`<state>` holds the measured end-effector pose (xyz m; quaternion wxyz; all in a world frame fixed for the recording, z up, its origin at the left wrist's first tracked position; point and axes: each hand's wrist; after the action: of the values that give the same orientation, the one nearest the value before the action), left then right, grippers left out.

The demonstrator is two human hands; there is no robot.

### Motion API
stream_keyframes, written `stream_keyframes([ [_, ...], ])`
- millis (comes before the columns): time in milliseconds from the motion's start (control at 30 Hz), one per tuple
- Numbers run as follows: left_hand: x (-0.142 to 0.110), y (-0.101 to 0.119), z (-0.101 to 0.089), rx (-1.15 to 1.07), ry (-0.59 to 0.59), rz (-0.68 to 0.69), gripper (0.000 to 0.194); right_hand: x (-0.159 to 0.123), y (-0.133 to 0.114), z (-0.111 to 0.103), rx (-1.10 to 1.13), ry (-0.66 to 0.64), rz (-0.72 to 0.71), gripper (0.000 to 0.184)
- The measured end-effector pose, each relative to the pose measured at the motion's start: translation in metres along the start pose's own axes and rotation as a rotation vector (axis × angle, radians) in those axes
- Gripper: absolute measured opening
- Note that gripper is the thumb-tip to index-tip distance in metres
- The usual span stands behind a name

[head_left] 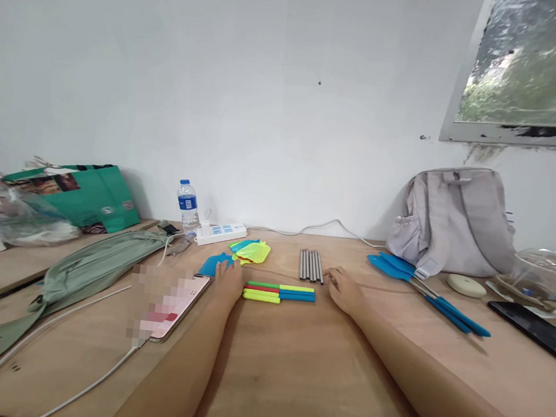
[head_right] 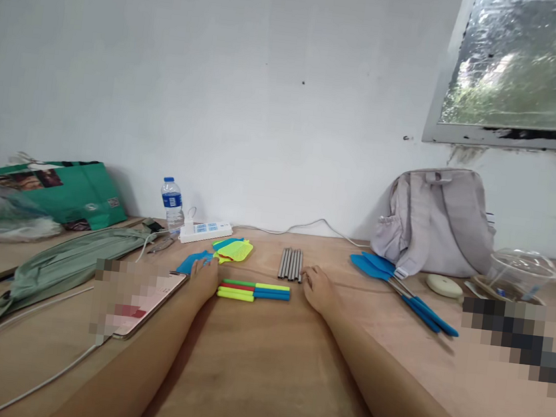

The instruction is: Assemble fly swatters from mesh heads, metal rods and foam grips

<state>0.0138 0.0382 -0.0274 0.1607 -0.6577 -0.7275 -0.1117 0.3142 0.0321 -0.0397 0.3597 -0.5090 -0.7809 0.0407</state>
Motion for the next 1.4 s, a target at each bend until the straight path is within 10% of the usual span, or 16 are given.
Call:
stream_keyframes([
  [767, -0.004, 0.004, -0.011, 0.035, -0.037, 0.004, 0.03, 0.002, 0.006, 0.003, -0.228, -0.107, 0.223, 0.004],
  [1400, 0.009, 0.02, -0.002, -0.017, -0.044, 0.064, 0.031, 0.0, 0.016, 0.005, -0.027, 0.073, 0.332, 0.005],
])
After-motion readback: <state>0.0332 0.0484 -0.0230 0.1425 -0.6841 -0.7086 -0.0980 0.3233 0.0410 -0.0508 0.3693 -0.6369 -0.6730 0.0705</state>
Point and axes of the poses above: each hand's wrist, its own x-axis towards the middle knuckle, its own z-axis out of the palm, y = z × x, and after that the axes turned 1 degree about y, right-handed
